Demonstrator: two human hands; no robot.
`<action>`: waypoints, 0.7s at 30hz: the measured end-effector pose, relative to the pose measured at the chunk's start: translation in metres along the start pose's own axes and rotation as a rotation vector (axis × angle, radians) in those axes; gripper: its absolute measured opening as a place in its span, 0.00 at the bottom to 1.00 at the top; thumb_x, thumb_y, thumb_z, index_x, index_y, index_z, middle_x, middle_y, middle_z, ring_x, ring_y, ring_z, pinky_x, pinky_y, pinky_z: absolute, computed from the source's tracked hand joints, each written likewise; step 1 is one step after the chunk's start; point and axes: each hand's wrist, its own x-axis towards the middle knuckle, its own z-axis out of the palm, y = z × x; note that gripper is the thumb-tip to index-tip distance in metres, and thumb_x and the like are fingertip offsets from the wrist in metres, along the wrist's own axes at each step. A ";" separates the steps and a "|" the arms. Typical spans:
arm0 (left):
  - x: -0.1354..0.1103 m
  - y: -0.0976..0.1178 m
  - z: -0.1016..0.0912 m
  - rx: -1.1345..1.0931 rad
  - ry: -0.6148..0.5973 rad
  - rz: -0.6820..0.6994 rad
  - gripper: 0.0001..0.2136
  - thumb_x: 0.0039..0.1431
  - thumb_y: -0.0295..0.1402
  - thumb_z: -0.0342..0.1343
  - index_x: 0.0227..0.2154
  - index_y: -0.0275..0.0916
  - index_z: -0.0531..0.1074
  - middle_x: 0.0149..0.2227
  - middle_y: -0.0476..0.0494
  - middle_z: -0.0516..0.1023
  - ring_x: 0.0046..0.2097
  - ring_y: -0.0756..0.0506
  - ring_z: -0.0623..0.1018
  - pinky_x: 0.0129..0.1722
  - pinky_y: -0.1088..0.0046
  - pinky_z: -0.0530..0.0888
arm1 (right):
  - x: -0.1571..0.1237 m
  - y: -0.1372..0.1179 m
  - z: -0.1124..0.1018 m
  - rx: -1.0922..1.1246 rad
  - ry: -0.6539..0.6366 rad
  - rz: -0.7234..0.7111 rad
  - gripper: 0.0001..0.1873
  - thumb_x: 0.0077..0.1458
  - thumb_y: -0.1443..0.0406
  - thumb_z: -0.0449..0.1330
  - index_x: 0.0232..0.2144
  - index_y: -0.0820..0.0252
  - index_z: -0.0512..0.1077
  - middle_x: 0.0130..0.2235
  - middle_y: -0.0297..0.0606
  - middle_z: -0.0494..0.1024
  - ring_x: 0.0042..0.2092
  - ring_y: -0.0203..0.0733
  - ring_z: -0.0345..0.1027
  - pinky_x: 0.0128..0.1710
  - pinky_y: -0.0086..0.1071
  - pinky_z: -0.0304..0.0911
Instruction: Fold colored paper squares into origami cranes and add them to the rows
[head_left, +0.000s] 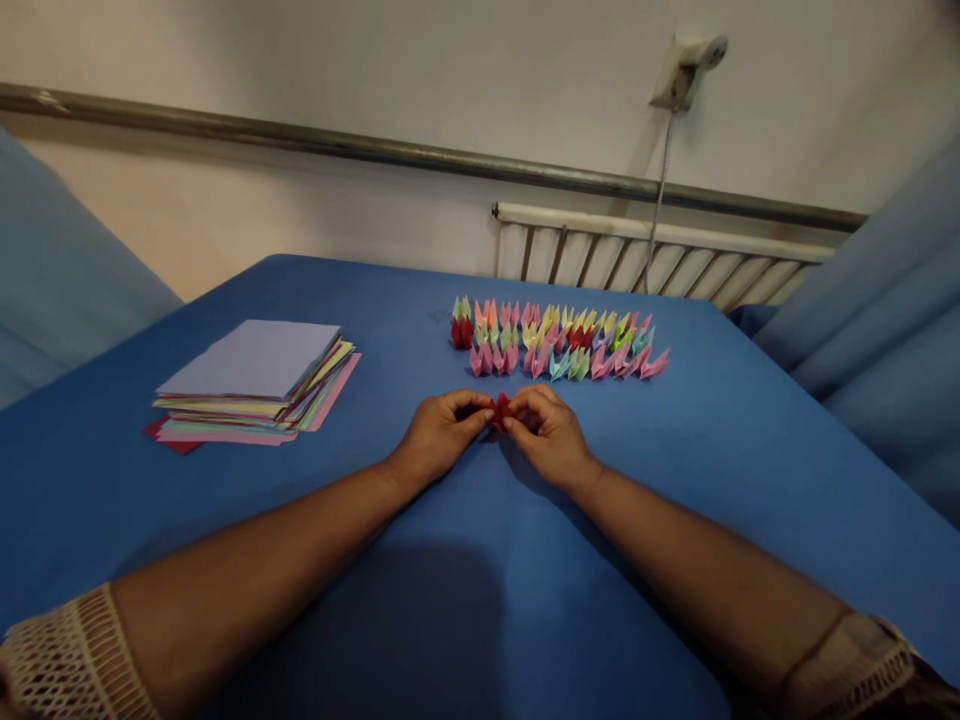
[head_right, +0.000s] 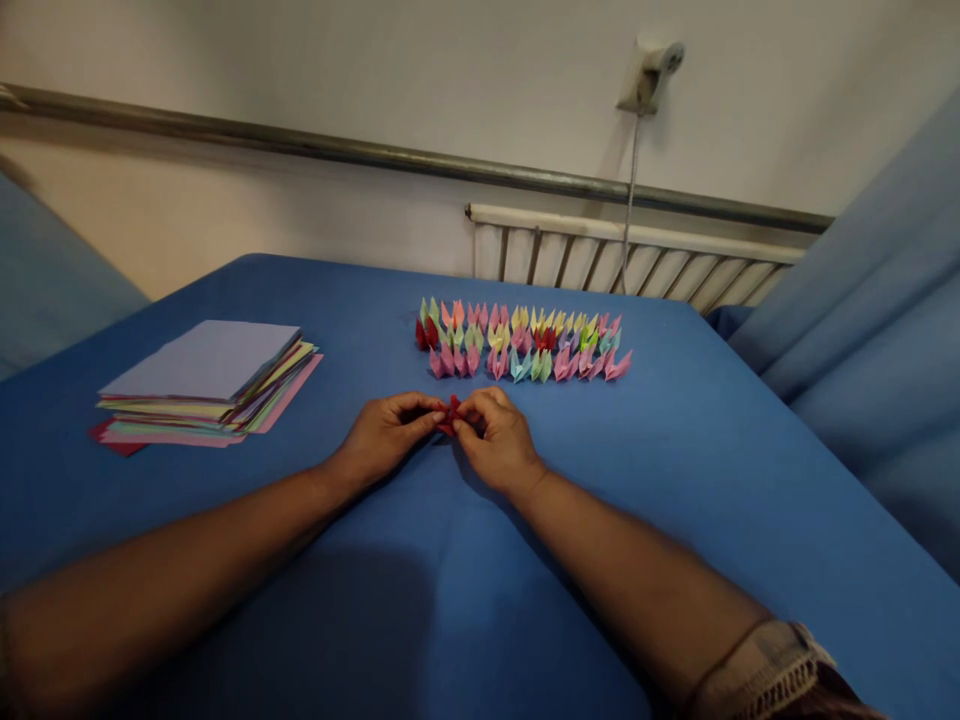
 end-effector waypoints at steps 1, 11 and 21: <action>0.000 0.000 0.000 0.017 0.001 0.005 0.05 0.50 0.35 0.61 0.30 0.40 0.77 0.31 0.49 0.79 0.33 0.48 0.76 0.37 0.71 0.73 | 0.000 0.000 0.000 -0.022 0.007 0.000 0.03 0.51 0.69 0.60 0.28 0.56 0.71 0.34 0.34 0.69 0.33 0.37 0.66 0.31 0.30 0.64; 0.005 -0.009 -0.005 0.074 0.040 0.008 0.05 0.49 0.33 0.60 0.29 0.40 0.73 0.32 0.48 0.78 0.33 0.47 0.77 0.39 0.69 0.73 | 0.003 0.011 -0.001 -0.227 -0.028 0.108 0.04 0.49 0.71 0.58 0.26 0.57 0.69 0.30 0.32 0.69 0.30 0.36 0.64 0.30 0.31 0.59; 0.009 -0.011 -0.018 0.452 0.055 0.136 0.02 0.44 0.30 0.61 0.21 0.43 0.75 0.41 0.43 0.78 0.46 0.38 0.73 0.54 0.57 0.63 | 0.004 0.008 -0.004 -0.350 -0.036 0.161 0.05 0.48 0.71 0.57 0.24 0.58 0.67 0.30 0.33 0.68 0.30 0.37 0.62 0.30 0.31 0.56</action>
